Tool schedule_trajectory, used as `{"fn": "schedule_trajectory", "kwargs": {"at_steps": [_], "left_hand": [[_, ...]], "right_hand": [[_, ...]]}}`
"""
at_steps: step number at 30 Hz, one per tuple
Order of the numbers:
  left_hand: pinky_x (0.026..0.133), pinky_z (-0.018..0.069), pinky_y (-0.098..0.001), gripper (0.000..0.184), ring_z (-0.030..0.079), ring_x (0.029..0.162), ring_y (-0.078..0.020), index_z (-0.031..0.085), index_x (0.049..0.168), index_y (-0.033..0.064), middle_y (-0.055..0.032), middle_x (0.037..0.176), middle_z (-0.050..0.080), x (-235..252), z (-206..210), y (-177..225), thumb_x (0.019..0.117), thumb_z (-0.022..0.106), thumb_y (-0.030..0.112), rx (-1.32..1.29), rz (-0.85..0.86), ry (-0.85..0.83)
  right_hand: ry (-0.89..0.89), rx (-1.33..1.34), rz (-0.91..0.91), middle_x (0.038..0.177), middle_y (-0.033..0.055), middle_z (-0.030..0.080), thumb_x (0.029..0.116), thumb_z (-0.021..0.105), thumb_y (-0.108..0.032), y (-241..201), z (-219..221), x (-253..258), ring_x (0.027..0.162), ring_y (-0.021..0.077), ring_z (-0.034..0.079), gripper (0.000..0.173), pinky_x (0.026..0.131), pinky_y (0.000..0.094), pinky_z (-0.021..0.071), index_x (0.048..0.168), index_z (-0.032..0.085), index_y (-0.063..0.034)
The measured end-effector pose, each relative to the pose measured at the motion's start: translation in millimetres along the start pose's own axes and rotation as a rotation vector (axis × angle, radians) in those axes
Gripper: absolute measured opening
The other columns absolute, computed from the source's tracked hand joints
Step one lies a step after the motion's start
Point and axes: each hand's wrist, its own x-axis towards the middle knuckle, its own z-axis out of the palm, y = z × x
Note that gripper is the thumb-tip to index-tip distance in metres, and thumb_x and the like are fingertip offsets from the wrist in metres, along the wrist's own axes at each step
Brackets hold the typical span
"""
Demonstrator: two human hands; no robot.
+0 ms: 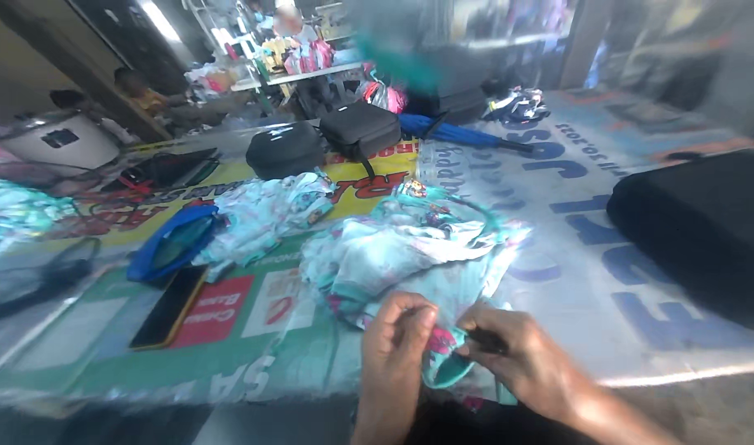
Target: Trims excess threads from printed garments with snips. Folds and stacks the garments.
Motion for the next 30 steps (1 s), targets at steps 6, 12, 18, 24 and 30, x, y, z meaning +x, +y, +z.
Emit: {"fn": "schedule_trajectory", "kwargs": {"at_steps": [6,12,18,24,30], "left_hand": [[0.102,0.0472,-0.0311,0.017,0.063,0.111,-0.0107,0.063,0.104,0.0181,0.0022,0.111,0.067,15.7,-3.9,13.9,0.1041,0.054,0.032,0.730,0.775,-0.027],[0.106,0.0427,-0.0601,0.039,0.063,0.124,-0.0286,0.070,0.124,0.0140,-0.0078,0.130,0.069,113.6,-39.7,-47.0,0.1066,0.046,0.040,1.432,0.449,-0.395],[0.099,0.0424,-0.0682,0.025,0.066,0.112,-0.0391,0.072,0.113,0.0070,-0.0172,0.122,0.068,92.1,-18.2,-14.1,0.0985,0.063,0.024,1.420,0.518,-0.275],[0.060,0.0506,-0.0371,0.031,0.066,0.069,-0.0184,0.070,0.088,0.0151,-0.0013,0.079,0.066,-9.4,27.4,-34.3,0.0933,0.062,0.045,1.198,0.472,-0.385],[0.061,0.0528,-0.0212,0.020,0.061,0.065,-0.0044,0.070,0.100,0.0034,-0.0014,0.078,0.066,-13.3,30.7,-24.5,0.1019,0.053,0.014,0.500,0.003,-0.231]], "right_hand": [[0.059,0.219,0.103,0.069,-0.0042,0.060,0.0986,0.064,-0.015,-33.2,-40.5,92.2,0.052,0.0010,0.050,0.007,0.047,0.0160,0.0421,0.092,0.065,-0.0110],[0.019,-0.035,0.062,0.084,0.0072,0.071,0.1043,0.058,-0.015,-20.6,-48.0,135.5,0.062,0.0155,0.064,0.017,0.053,0.0315,0.0529,0.118,0.066,-0.0081],[0.048,-0.120,0.185,0.087,-0.0002,0.072,0.1037,0.058,-0.018,0.8,-72.6,79.8,0.069,0.0065,0.065,0.017,0.062,0.0256,0.0536,0.109,0.071,-0.0100],[0.042,-0.022,0.293,0.079,-0.0075,0.068,0.1017,0.057,-0.019,26.6,-76.9,11.9,0.059,-0.0043,0.056,0.016,0.052,0.0133,0.0457,0.099,0.070,-0.0095],[-0.037,0.100,0.234,0.086,-0.0118,0.067,0.1004,0.052,-0.059,30.6,-54.8,-18.1,0.062,-0.0080,0.055,0.048,0.053,0.0117,0.0466,0.108,0.069,-0.0146]]}}
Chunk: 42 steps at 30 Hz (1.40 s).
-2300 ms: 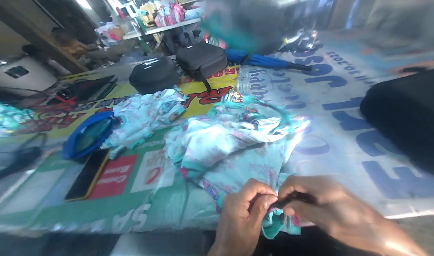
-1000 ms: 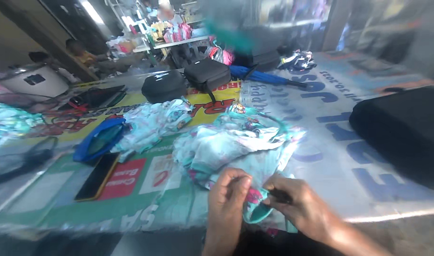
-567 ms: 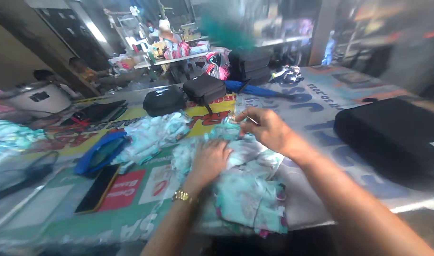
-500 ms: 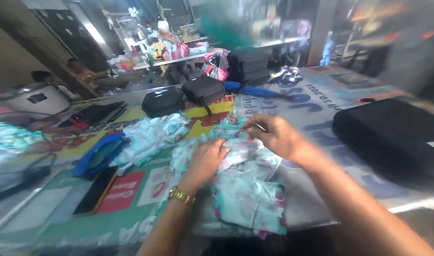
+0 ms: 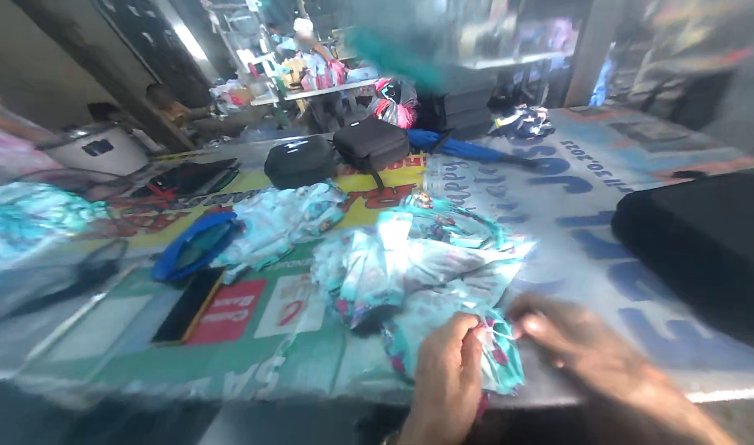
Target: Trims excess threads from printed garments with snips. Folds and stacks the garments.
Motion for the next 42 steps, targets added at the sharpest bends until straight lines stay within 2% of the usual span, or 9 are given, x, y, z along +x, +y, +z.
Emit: {"fn": "schedule_trajectory", "kwargs": {"at_steps": [4,8,15,19,25,30,32,38,42], "left_hand": [[0.065,0.0548,-0.0163,0.013,0.064,0.070,-0.0005,0.069,0.102,-0.0021,-0.0025,0.084,0.069,-3.0,6.2,8.9,0.0982,0.058,0.004,-0.333,-0.037,0.034],[0.064,0.0520,-0.0120,0.010,0.061,0.071,0.0037,0.068,0.100,-0.0005,0.0011,0.084,0.067,-8.9,-3.8,7.5,0.0941,0.060,0.002,-0.382,0.111,0.208],[0.081,0.0516,-0.0184,0.016,0.063,0.088,-0.0056,0.065,0.093,0.0079,-0.0018,0.088,0.065,-20.1,-9.7,-2.3,0.1008,0.060,0.022,0.012,0.354,0.250],[0.090,0.0518,-0.0228,0.020,0.063,0.099,-0.0067,0.065,0.097,0.0138,0.0013,0.099,0.066,-15.2,-25.5,-3.7,0.1051,0.056,0.030,0.216,0.456,0.371],[0.111,0.0401,-0.0366,0.007,0.062,0.114,-0.0117,0.066,0.098,0.0187,0.0032,0.101,0.068,-31.9,-51.8,-25.0,0.1003,0.060,0.022,0.471,0.585,0.174],[0.114,0.0364,-0.0365,0.004,0.060,0.117,-0.0090,0.063,0.100,0.0205,0.0052,0.107,0.067,-47.2,-51.9,-38.6,0.1010,0.062,0.024,0.485,0.571,0.065],[0.115,0.0361,-0.0366,0.005,0.059,0.117,-0.0091,0.063,0.099,0.0206,0.0053,0.108,0.066,-45.5,-45.8,-37.1,0.1004,0.062,0.025,0.474,0.593,0.105],[0.116,0.0322,-0.0389,0.011,0.061,0.117,-0.0097,0.063,0.095,0.0190,0.0046,0.109,0.070,-49.6,-44.3,-45.7,0.1025,0.055,0.019,0.571,0.645,0.026],[0.114,0.0342,-0.0393,0.011,0.062,0.115,-0.0097,0.063,0.096,0.0196,0.0045,0.109,0.070,-51.8,-41.1,-50.0,0.1030,0.054,0.020,0.569,0.609,0.017]], "right_hand": [[0.049,0.281,-0.062,0.093,-0.0081,0.071,0.0885,0.078,-0.026,0.2,22.9,-0.2,0.075,-0.0018,0.067,0.023,0.063,0.0151,0.0576,0.106,0.069,-0.0129],[0.106,0.151,-0.082,0.091,-0.0079,0.068,0.0820,0.070,-0.002,3.9,19.4,-3.0,0.071,-0.0053,0.062,0.022,0.061,0.0111,0.0529,0.102,0.067,-0.0116],[0.410,-0.605,-0.435,0.106,0.0112,0.063,0.0888,0.064,-0.025,-6.6,33.6,-4.6,0.069,0.0101,0.059,0.032,0.053,0.0207,0.0471,0.117,0.058,-0.0117],[0.454,-0.571,-0.516,0.101,0.0058,0.063,0.0961,0.061,-0.025,-6.5,33.7,-4.3,0.086,0.0052,0.062,0.016,0.069,0.0138,0.0497,0.107,0.063,-0.0140],[0.003,-0.652,-0.455,0.079,0.0047,0.068,0.0946,0.061,-0.026,-21.4,26.9,-26.3,0.064,0.0181,0.067,0.017,0.051,0.0346,0.0524,0.093,0.069,-0.0115],[0.161,-0.341,-0.403,0.095,0.0021,0.066,0.1020,0.062,-0.037,-3.0,26.8,-13.8,0.078,0.0006,0.061,0.028,0.065,0.0133,0.0511,0.117,0.071,-0.0152],[0.130,-0.455,-0.435,0.103,0.0036,0.066,0.1026,0.059,-0.042,-7.9,34.5,-2.9,0.077,0.0049,0.062,0.034,0.059,0.0184,0.0509,0.129,0.069,-0.0228],[0.238,-0.828,-0.276,0.099,0.0099,0.072,0.0851,0.066,-0.016,10.6,6.9,18.4,0.065,0.0240,0.069,0.020,0.048,0.0426,0.0549,0.103,0.073,-0.0120],[0.309,-0.599,-0.287,0.095,0.0053,0.068,0.0962,0.064,-0.035,2.3,5.4,2.2,0.068,0.0065,0.059,0.028,0.056,0.0214,0.0501,0.110,0.070,-0.0106]]}}
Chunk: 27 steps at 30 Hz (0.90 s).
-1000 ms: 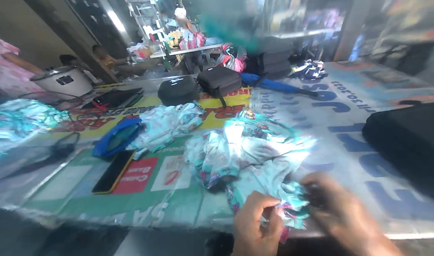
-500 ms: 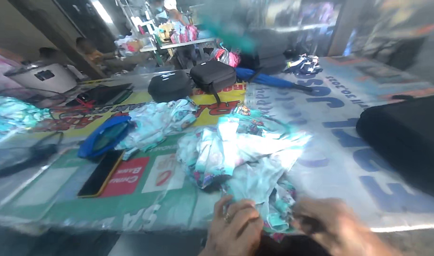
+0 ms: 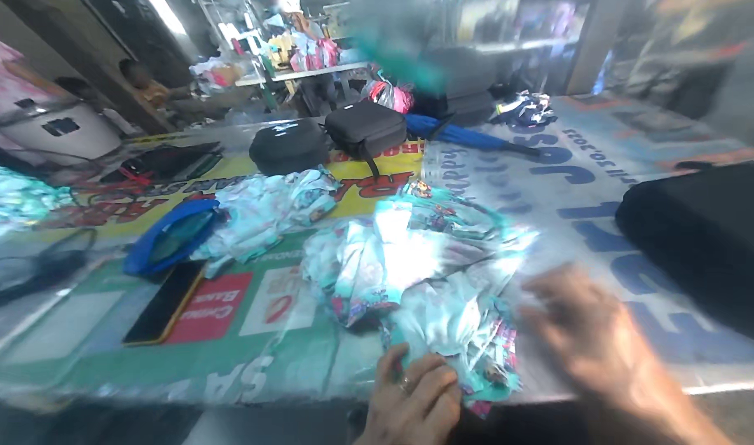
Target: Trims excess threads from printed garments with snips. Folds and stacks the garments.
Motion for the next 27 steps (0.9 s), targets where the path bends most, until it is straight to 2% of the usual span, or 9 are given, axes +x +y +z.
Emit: {"fn": "schedule_trajectory", "kwargs": {"at_steps": [2,6,10,13,15,17,19,22,27], "left_hand": [[0.115,0.0332,-0.0379,0.009,0.060,0.117,-0.0096,0.063,0.098,0.0194,0.0041,0.112,0.068,1.7,-1.3,2.7,0.1030,0.056,0.021,-0.032,0.004,0.030],[0.116,0.0317,-0.0381,0.006,0.061,0.114,-0.0097,0.063,0.096,0.0183,0.0035,0.109,0.069,3.0,-6.5,4.9,0.1005,0.058,0.020,-0.111,0.041,0.033],[0.109,0.0362,-0.0364,0.021,0.066,0.098,-0.0071,0.064,0.100,0.0189,0.0047,0.095,0.072,4.4,-4.6,5.9,0.1033,0.055,0.037,-0.123,-0.114,-0.053],[0.094,0.0422,-0.0384,0.032,0.065,0.081,-0.0122,0.070,0.110,0.0204,0.0029,0.085,0.070,19.3,1.0,15.4,0.0993,0.059,0.048,0.033,-0.209,-0.083],[0.091,0.0423,-0.0401,0.025,0.064,0.084,-0.0129,0.072,0.105,0.0261,0.0034,0.088,0.068,25.2,3.4,20.2,0.0997,0.058,0.046,0.085,-0.229,-0.120],[0.091,0.0413,-0.0398,0.016,0.064,0.087,-0.0121,0.073,0.098,0.0277,0.0026,0.094,0.069,26.3,5.7,25.2,0.1001,0.060,0.038,0.051,-0.235,-0.090],[0.093,0.0375,-0.0399,0.012,0.062,0.089,-0.0123,0.071,0.097,0.0262,0.0020,0.097,0.069,21.3,8.1,29.0,0.1003,0.060,0.027,0.035,-0.194,-0.025],[0.105,0.0327,-0.0414,0.015,0.064,0.099,-0.0103,0.072,0.100,0.0240,0.0044,0.106,0.073,7.3,9.3,33.1,0.1016,0.058,0.021,0.070,-0.111,0.034],[0.117,0.0244,-0.0459,0.016,0.063,0.113,-0.0097,0.070,0.103,0.0219,0.0047,0.112,0.073,-8.5,5.4,33.2,0.1030,0.055,0.020,0.014,-0.056,0.061]], "right_hand": [[-0.123,0.119,-0.090,0.093,0.0031,0.068,0.0953,0.067,-0.046,-20.3,2.1,-13.2,0.066,0.0046,0.061,0.035,0.054,0.0197,0.0515,0.108,0.069,-0.0128],[-0.245,-0.031,-0.197,0.092,0.0086,0.068,0.0970,0.060,-0.028,-34.7,5.9,-34.6,0.063,0.0189,0.066,0.020,0.047,0.0330,0.0518,0.106,0.064,-0.0111],[-0.256,-0.132,-0.222,0.095,0.0091,0.071,0.1019,0.054,-0.017,-34.6,1.5,-43.8,0.064,0.0206,0.066,0.014,0.049,0.0332,0.0511,0.102,0.067,-0.0124],[-0.285,-0.086,-0.216,0.095,0.0071,0.070,0.0991,0.055,-0.019,-33.4,0.3,-40.6,0.068,0.0186,0.067,0.015,0.051,0.0317,0.0525,0.103,0.069,-0.0137],[-0.209,0.159,-0.161,0.097,0.0070,0.070,0.1065,0.052,-0.025,-37.4,-4.9,-32.3,0.085,0.0122,0.068,0.021,0.069,0.0231,0.0553,0.106,0.067,-0.0099],[-0.150,0.500,-0.076,0.094,0.0081,0.065,0.1110,0.044,-0.029,-49.0,-4.8,-24.7,0.089,0.0062,0.064,0.033,0.078,0.0175,0.0532,0.103,0.062,-0.0034],[-0.144,0.780,0.071,0.090,0.0037,0.064,0.1113,0.042,-0.032,-60.0,7.6,-23.6,0.077,-0.0009,0.061,0.037,0.069,0.0138,0.0521,0.102,0.062,-0.0028],[-0.210,0.918,0.260,0.078,-0.0045,0.063,0.1104,0.044,-0.033,-54.1,36.2,-28.4,0.060,-0.0040,0.056,0.032,0.053,0.0129,0.0490,0.101,0.061,-0.0079],[-0.368,0.973,0.295,0.081,-0.0062,0.064,0.1079,0.050,-0.023,-40.2,27.4,-20.2,0.060,-0.0057,0.055,0.021,0.053,0.0107,0.0465,0.100,0.063,-0.0082]]}}
